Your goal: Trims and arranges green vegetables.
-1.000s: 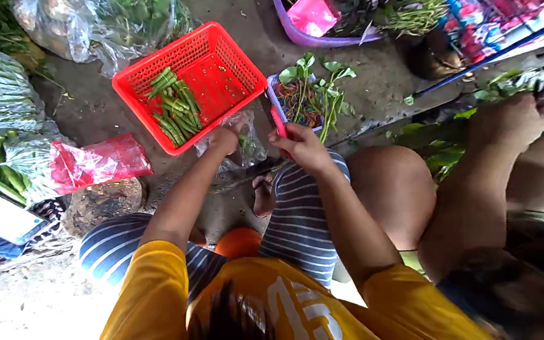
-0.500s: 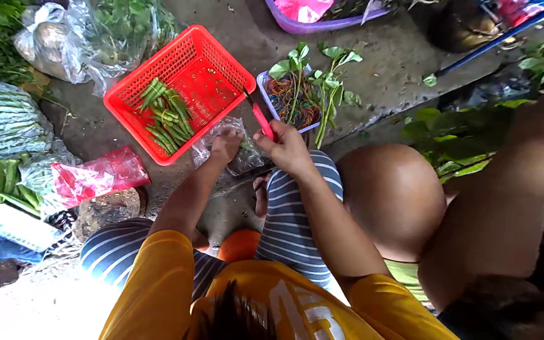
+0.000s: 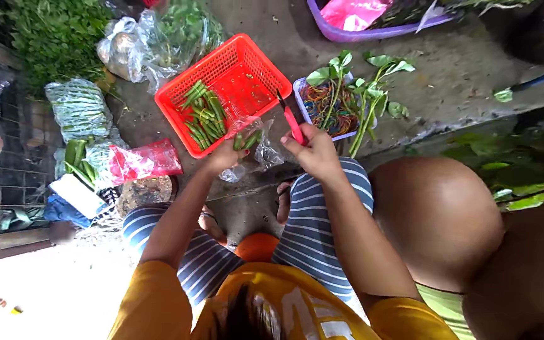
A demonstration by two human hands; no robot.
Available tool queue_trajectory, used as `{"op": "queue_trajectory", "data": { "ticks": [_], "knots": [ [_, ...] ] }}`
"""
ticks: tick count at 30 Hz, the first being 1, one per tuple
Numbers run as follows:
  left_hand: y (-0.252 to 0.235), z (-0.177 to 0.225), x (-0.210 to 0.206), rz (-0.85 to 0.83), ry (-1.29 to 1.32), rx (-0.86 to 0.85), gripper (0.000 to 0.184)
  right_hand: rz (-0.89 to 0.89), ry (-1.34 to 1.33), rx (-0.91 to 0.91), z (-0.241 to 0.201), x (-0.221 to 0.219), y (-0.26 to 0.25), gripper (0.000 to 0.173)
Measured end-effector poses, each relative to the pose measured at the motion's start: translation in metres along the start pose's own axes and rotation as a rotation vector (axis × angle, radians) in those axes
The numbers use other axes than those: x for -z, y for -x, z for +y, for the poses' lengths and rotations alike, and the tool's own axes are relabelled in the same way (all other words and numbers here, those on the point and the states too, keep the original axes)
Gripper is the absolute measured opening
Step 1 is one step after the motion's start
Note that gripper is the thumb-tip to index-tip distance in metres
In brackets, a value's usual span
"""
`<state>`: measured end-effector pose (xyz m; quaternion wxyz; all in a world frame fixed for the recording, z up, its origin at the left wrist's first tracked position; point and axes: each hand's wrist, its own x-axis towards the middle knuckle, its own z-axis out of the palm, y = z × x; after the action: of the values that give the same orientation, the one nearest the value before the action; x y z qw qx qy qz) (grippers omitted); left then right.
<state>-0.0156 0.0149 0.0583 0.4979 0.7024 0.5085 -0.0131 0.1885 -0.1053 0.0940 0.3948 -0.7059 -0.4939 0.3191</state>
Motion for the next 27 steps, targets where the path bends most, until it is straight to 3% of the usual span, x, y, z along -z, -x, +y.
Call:
{"op": "queue_trajectory", "data": {
  "ticks": [3, 7, 13, 18, 21, 24, 27],
  "knots": [
    [0.019, -0.006, 0.008, -0.094, 0.374, -0.099, 0.031, -0.022, -0.029, -0.075, -0.010, -0.012, -0.001, 0.021],
    [0.034, -0.005, 0.002, -0.118, 0.384, -0.197, 0.026, -0.045, -0.205, -0.159, -0.014, -0.041, -0.002, 0.030],
    [0.041, -0.004, 0.015, -0.081, 0.213, -0.384, 0.027, -0.093, -0.214, 0.060, -0.028, -0.049, 0.005, 0.012],
    [0.063, 0.005, 0.027, 0.033, 0.062, -0.465, 0.035, -0.191, -0.155, 0.286, -0.043, -0.053, -0.007, 0.023],
    [0.066, 0.001, 0.037, 0.119, 0.217, -0.495, 0.032, -0.194, -0.117, 0.371, -0.052, -0.048, -0.020, 0.047],
    [0.058, -0.007, 0.048, 0.210, 0.358, -0.535, 0.028, -0.080, -0.006, 0.414, -0.041, -0.037, -0.025, 0.043],
    [0.057, -0.008, 0.051, 0.281, 0.324, -0.493, 0.024, -0.037, 0.106, 0.525, -0.033, -0.030, -0.020, 0.041]
  ]
}}
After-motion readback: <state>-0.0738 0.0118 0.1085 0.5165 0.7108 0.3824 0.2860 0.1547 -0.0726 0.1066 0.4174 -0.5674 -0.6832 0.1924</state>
